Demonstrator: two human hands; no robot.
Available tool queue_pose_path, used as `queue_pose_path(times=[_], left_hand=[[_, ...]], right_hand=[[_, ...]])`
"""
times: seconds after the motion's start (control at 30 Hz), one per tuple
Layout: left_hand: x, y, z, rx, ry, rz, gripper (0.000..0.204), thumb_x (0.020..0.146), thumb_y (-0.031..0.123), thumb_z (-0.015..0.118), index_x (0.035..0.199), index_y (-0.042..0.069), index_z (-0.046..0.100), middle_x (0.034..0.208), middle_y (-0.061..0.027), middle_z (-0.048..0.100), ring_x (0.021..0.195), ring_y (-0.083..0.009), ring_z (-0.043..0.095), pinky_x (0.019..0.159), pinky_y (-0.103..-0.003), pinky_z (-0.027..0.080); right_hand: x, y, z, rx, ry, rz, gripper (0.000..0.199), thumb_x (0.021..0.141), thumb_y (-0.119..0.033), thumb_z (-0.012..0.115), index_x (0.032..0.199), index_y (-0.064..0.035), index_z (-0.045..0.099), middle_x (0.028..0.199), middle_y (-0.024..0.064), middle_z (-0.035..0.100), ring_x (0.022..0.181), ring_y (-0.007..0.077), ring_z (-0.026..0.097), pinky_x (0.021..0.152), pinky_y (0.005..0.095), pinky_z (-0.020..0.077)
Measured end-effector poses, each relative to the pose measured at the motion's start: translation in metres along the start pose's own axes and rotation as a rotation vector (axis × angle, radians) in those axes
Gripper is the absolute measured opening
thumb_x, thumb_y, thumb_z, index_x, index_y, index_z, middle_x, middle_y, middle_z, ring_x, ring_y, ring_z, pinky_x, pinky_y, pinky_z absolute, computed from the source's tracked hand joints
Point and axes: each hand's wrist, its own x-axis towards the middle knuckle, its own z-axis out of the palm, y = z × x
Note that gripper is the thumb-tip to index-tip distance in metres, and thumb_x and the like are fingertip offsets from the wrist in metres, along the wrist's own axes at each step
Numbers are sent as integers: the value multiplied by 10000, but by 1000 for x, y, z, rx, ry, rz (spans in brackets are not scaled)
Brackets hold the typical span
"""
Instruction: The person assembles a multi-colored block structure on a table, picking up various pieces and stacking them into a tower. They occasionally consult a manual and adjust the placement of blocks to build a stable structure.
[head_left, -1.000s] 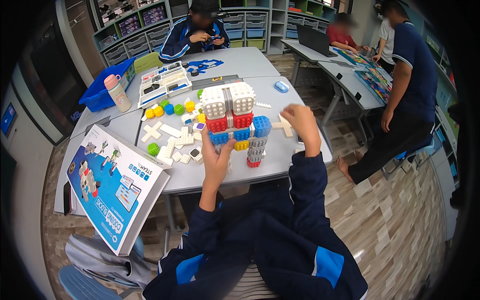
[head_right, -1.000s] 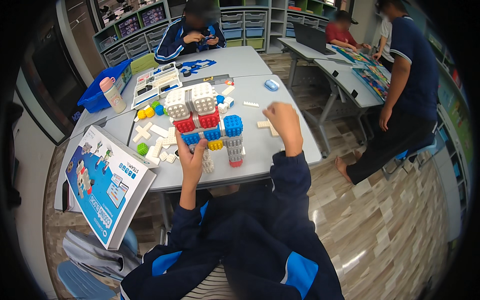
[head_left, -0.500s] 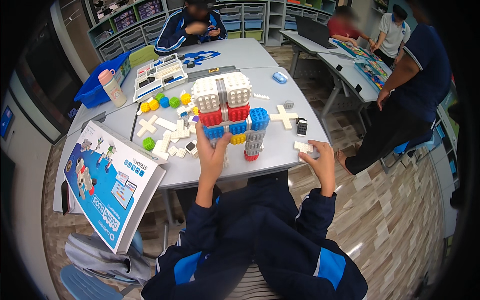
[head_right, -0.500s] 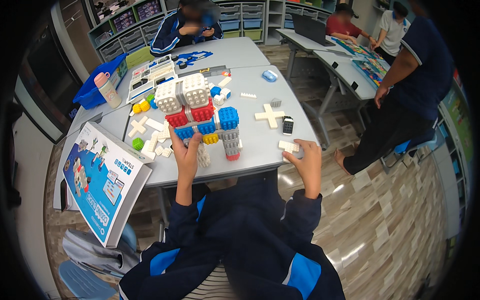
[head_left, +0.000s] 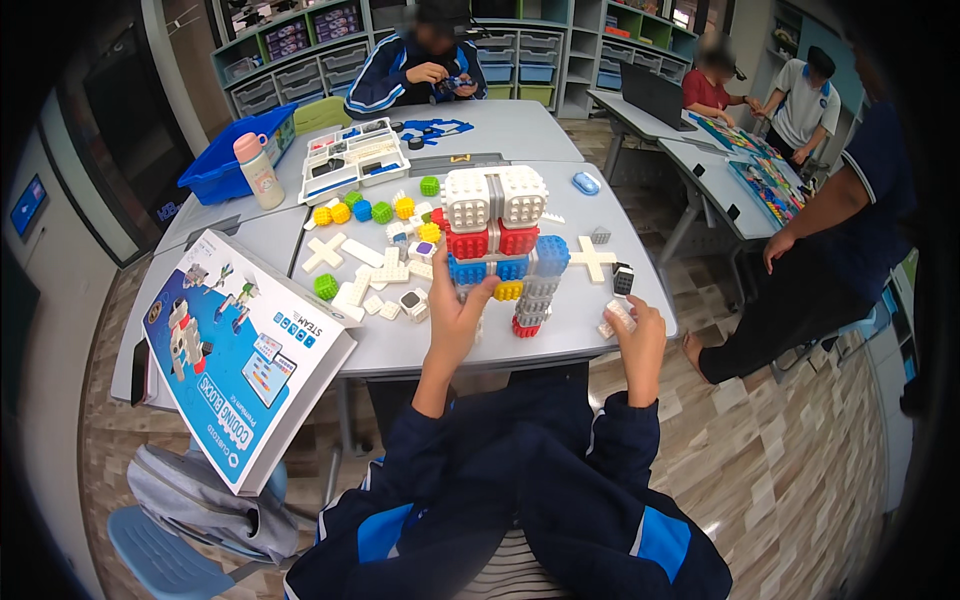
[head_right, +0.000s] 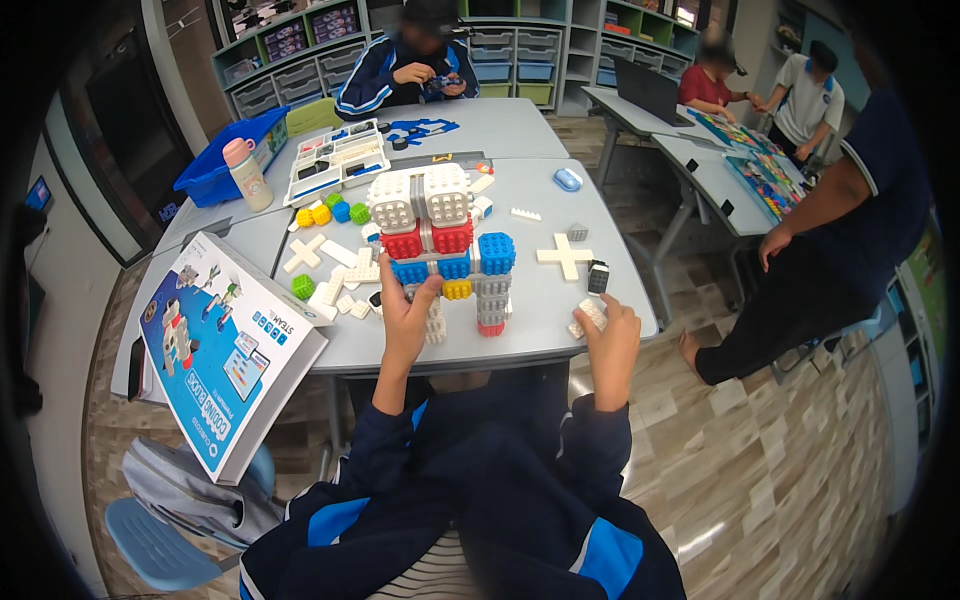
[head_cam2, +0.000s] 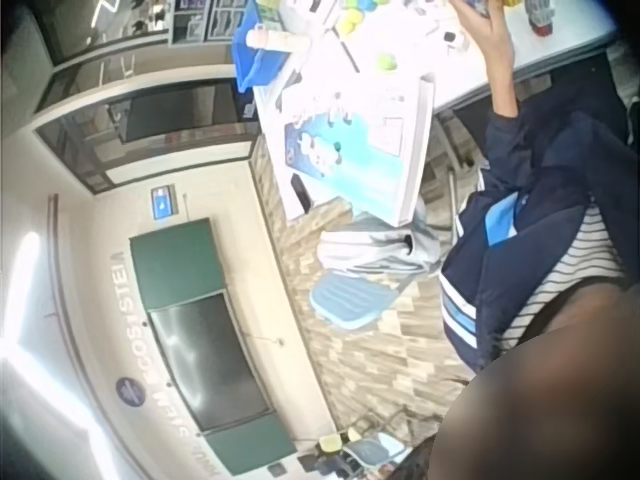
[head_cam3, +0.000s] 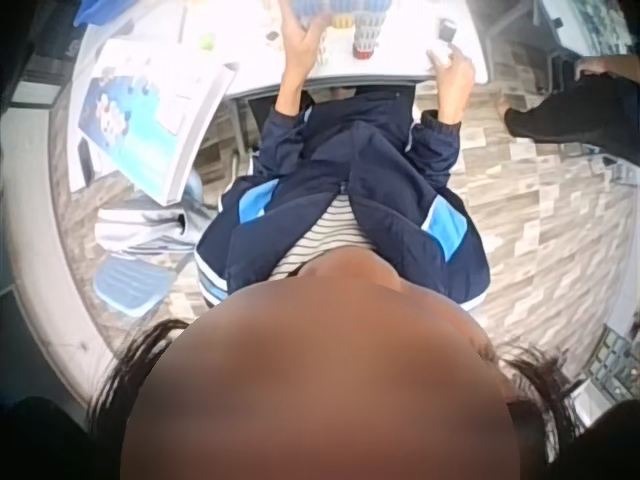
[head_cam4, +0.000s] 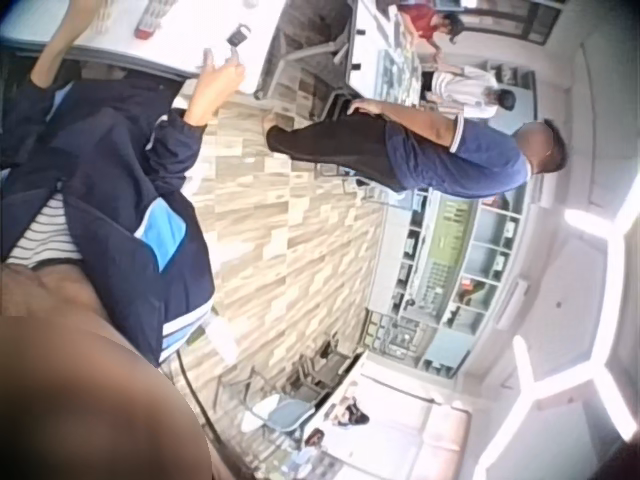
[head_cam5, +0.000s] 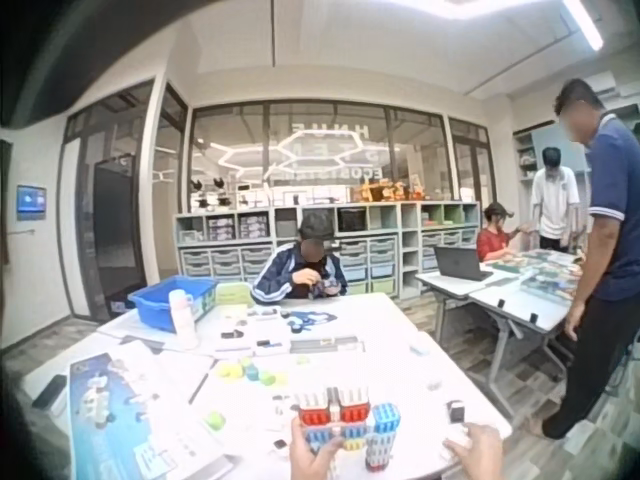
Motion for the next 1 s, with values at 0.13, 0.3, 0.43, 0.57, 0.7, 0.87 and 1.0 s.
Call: queue_pose_path(times=[0.13, 0.3, 0.43, 0.57, 0.7, 0.87, 1.0], left_hand=[[0, -1, 1, 42, 15, 35, 546, 958, 174, 667, 1378, -16, 375, 1153, -86, 597, 1008, -129, 585, 878, -276, 484], [1, -2, -2, 23, -15, -27, 619, 947, 171, 677, 1435, -13, 343, 1203, -123, 602, 1048, -167, 598, 902, -307, 491], [2, -3, -3, 4, -23, -24, 658, 942, 162, 682, 1465, -15, 324, 1220, -139, 606, 1049, -176, 608, 896, -314, 501], [3, -3, -1, 69, 3, 65, 656, 942, 148, 678, 1466, -16, 320, 1209, -132, 610, 1024, -163, 611, 872, -302, 507], [1, -2, -2, 33, -19, 2, 659, 941, 144, 677, 1468, -18, 316, 1224, -135, 605, 1045, -170, 609, 899, -308, 496], [0, -3, -2, 22, -13, -3, 654, 938, 145, 681, 1461, -20, 325, 1201, -130, 616, 1015, -165, 615, 878, -305, 501], [1, -3, -2, 53, -1, 17, 656, 935, 148, 685, 1460, -19, 329, 1194, -130, 620, 1010, -167, 619, 874, -308, 504]], right_hand=[[-5, 3, -1, -58, -112, -10, 597, 704, -396, 858, 1083, 35, 692, 941, 214, 675, 867, 313, 644, 780, 406, 507], [11, 8, -3, 110, -354, 203, 600, 678, -404, 875, 985, 74, 683, 872, 241, 695, 801, 352, 669, 746, 424, 514], [18, -2, -13, 187, -411, 241, 489, 739, -343, 848, 951, 59, 669, 827, 183, 706, 710, 274, 666, 660, 365, 498], [31, -42, -32, 854, -430, 373, 344, 881, -209, 745, 1090, 38, 627, 810, 82, 692, 638, 113, 580, 550, 250, 404], [50, -96, -64, 1221, -306, 166, 363, 949, -141, 655, 1278, -11, 571, 805, 33, 643, 584, 44, 481, 524, 191, 316], [77, -150, -74, 1205, -425, 45, 265, 966, -190, 635, 1181, -35, 634, 781, 14, 613, 555, 32, 473, 489, 196, 313], [73, -177, -68, 893, -445, 41, 226, 963, -236, 609, 1032, -29, 669, 629, 24, 589, 449, 72, 511, 439, 232, 358]])
